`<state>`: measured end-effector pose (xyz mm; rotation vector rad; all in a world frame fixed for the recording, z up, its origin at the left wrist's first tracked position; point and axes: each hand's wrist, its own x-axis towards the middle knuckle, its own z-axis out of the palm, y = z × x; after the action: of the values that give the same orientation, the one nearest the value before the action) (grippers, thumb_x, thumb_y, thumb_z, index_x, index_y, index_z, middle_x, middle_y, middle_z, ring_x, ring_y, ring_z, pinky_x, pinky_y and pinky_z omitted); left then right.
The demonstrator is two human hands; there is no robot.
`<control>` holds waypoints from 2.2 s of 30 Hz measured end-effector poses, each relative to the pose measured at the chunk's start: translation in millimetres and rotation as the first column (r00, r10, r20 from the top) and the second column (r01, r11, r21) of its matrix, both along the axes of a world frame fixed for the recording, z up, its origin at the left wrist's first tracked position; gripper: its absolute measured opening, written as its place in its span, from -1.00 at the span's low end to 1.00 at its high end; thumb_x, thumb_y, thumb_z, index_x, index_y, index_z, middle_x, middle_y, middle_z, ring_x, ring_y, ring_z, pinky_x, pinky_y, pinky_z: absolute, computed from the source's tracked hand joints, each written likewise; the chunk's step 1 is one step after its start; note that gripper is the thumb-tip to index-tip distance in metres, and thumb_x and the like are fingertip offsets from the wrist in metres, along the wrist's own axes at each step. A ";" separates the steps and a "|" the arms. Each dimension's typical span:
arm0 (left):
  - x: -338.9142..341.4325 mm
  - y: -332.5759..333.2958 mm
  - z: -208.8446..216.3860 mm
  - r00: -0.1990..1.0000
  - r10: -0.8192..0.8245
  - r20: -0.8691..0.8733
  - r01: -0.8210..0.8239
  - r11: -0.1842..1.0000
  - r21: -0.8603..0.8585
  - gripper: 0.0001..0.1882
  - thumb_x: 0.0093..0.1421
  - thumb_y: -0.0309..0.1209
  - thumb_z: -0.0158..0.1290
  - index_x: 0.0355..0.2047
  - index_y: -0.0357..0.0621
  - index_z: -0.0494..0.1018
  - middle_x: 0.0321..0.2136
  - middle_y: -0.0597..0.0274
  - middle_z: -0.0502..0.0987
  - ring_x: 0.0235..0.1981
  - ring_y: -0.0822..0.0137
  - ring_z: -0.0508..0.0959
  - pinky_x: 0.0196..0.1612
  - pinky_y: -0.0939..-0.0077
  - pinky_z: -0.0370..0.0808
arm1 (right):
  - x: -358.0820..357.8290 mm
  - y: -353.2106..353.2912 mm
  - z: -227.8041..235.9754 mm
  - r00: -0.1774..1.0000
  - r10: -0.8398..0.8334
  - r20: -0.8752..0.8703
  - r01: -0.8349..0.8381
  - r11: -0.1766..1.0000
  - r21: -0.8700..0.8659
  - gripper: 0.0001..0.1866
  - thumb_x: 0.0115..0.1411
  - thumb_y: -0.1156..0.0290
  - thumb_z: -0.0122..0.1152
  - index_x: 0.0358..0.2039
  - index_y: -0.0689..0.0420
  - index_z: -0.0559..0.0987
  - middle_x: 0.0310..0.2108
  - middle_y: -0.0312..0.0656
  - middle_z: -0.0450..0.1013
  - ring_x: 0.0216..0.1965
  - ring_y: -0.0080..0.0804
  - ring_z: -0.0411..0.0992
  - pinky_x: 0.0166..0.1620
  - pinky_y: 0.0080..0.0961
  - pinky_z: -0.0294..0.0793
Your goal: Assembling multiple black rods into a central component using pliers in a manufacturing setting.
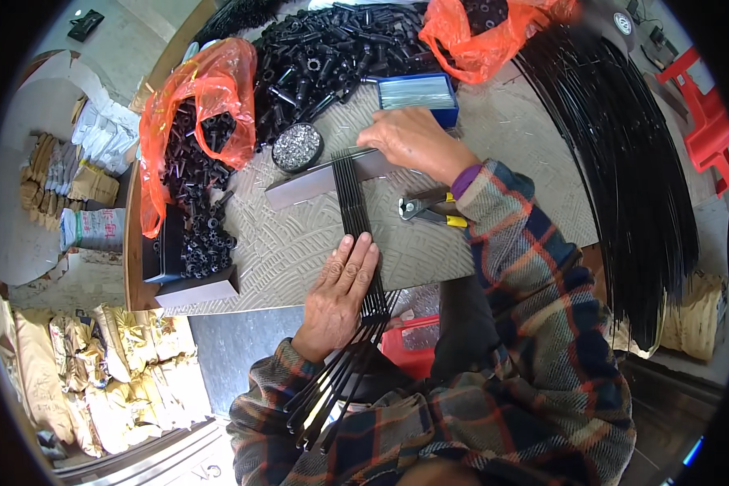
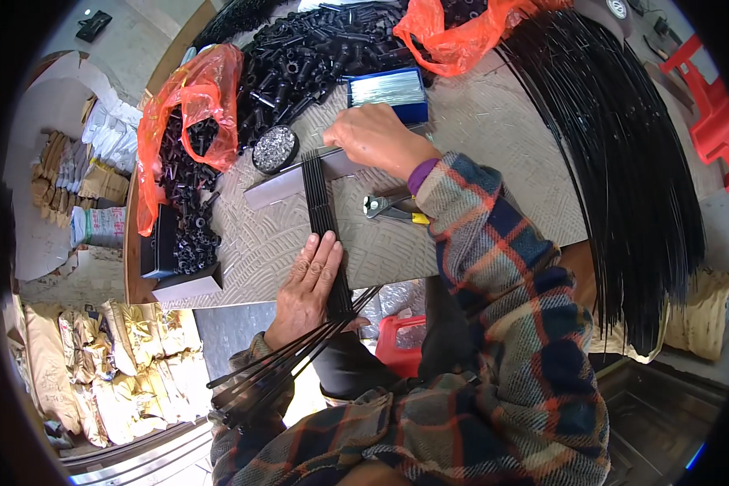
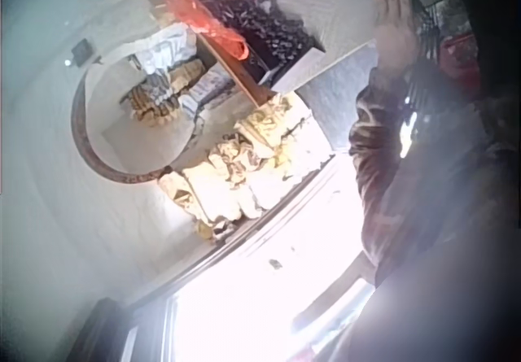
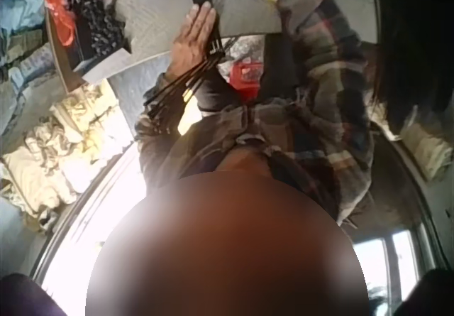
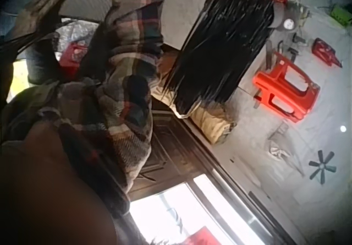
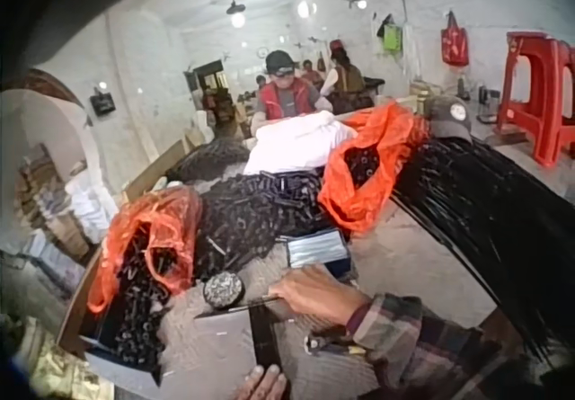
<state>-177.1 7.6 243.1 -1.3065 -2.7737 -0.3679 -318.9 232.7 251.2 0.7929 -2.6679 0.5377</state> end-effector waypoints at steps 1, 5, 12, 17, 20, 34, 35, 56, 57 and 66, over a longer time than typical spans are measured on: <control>-0.4 -1.2 -2.0 1.000 -0.003 0.003 0.003 1.000 -0.001 -0.26 0.01 -0.12 0.00 0.12 -0.33 0.13 0.16 -0.03 0.12 0.21 0.03 0.09 0.20 0.24 0.07 | -0.6 -2.3 -0.7 1.000 0.002 -0.021 -0.002 1.000 0.001 -0.91 0.04 0.42 0.06 -0.46 0.01 0.55 -0.52 -0.17 0.40 -0.43 -0.13 0.41 -0.43 -0.24 0.34; -0.2 0.4 -0.7 1.000 -0.005 0.002 0.005 1.000 0.025 -0.12 -0.07 0.04 0.06 0.12 -0.33 0.13 0.15 -0.06 0.12 0.20 0.00 0.09 0.18 0.22 0.09 | 1.1 -2.1 0.4 0.999 0.018 -0.036 -0.018 1.000 0.002 -0.90 0.07 0.40 0.02 -0.48 0.00 0.53 -0.51 -0.18 0.39 -0.44 -0.11 0.41 -0.43 -0.22 0.32; -0.4 6.4 4.1 0.999 0.006 0.048 -0.010 0.996 0.085 -0.10 -0.11 0.06 0.09 0.11 -0.35 0.14 0.15 -0.09 0.13 0.20 -0.03 0.09 0.18 0.20 0.10 | -1.3 -0.2 -0.8 0.994 0.004 -0.108 -0.011 0.998 -0.067 -0.89 -0.13 0.55 0.04 -0.58 0.04 0.51 -0.55 -0.13 0.44 -0.46 -0.14 0.45 -0.46 -0.23 0.37; -2.6 3.2 -1.6 1.000 0.004 0.015 -0.005 1.000 0.031 -0.11 -0.10 0.04 0.09 0.10 -0.35 0.14 0.14 -0.09 0.13 0.20 -0.03 0.09 0.18 0.21 0.10 | -2.7 -0.1 -1.4 0.993 0.046 -0.112 -0.051 0.998 -0.042 -0.86 -0.12 0.54 0.04 -0.56 0.01 0.54 -0.58 -0.16 0.44 -0.48 -0.15 0.45 -0.47 -0.25 0.37; -2.0 5.5 1.0 1.000 0.000 0.012 0.000 1.000 0.028 -0.11 -0.11 0.04 0.10 0.10 -0.36 0.14 0.14 -0.10 0.14 0.20 -0.04 0.10 0.18 0.22 0.10 | -5.2 -0.9 -5.4 0.993 0.039 -0.113 -0.038 0.999 0.011 -0.92 -0.01 0.46 0.04 -0.52 -0.01 0.51 -0.54 -0.21 0.37 -0.49 -0.16 0.43 -0.47 -0.27 0.34; 2.2 4.3 -0.7 1.000 0.010 0.011 -0.010 0.999 0.041 -0.06 -0.15 0.09 0.11 0.10 -0.35 0.15 0.14 -0.08 0.15 0.19 -0.02 0.11 0.19 0.23 0.08 | -13.4 -12.1 -17.6 0.981 0.096 -0.170 -0.103 0.994 -0.035 -0.98 0.03 0.45 0.03 -0.51 0.04 0.43 -0.53 -0.25 0.35 -0.51 -0.23 0.43 -0.52 -0.28 0.32; 1.9 5.3 -0.3 1.000 0.014 0.022 -0.015 0.999 0.052 -0.06 -0.14 0.09 0.11 0.10 -0.35 0.15 0.14 -0.07 0.15 0.19 -0.02 0.11 0.19 0.23 0.09 | -14.3 -12.1 -17.5 0.985 0.111 -0.134 -0.116 0.993 -0.034 -0.99 0.03 0.45 0.02 -0.51 0.05 0.42 -0.53 -0.25 0.35 -0.51 -0.22 0.43 -0.52 -0.27 0.32; 15.1 -2.8 -2.7 0.997 -0.049 -0.057 0.051 0.998 0.021 0.05 -0.26 0.12 0.21 0.06 -0.45 0.14 0.10 -0.19 0.16 0.16 -0.11 0.13 0.18 0.19 0.11 | 3.6 2.3 -12.5 0.985 0.031 -0.168 -0.045 0.996 -0.081 -0.88 -0.04 0.42 0.05 -0.45 0.14 0.42 -0.46 -0.09 0.41 -0.44 -0.09 0.44 -0.46 -0.24 0.40; 13.3 -3.8 -2.7 0.998 -0.039 -0.055 0.040 0.999 0.029 0.05 -0.26 0.12 0.21 0.06 -0.45 0.14 0.10 -0.19 0.16 0.16 -0.11 0.13 0.18 0.19 0.11 | 1.5 4.8 -8.9 0.985 0.043 -0.165 -0.056 0.996 -0.073 -0.88 -0.04 0.42 0.05 -0.45 0.14 0.42 -0.46 -0.09 0.41 -0.44 -0.09 0.44 -0.46 -0.24 0.40; -6.2 1.9 10.8 0.998 -0.029 0.048 0.026 0.997 0.073 -0.09 -0.04 0.10 -0.01 0.16 -0.31 0.03 0.19 -0.01 0.04 0.22 0.00 0.03 0.22 0.23 0.01 | -12.4 10.8 10.1 0.991 0.067 -0.114 -0.055 0.993 0.105 -0.88 0.01 0.43 0.01 -0.42 -0.03 0.50 -0.48 -0.25 0.39 -0.40 -0.19 0.42 -0.44 -0.29 0.37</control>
<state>-183.3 9.6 253.9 -1.3383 -2.7557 -0.5038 -331.4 243.5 261.3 0.9087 -2.5862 0.3599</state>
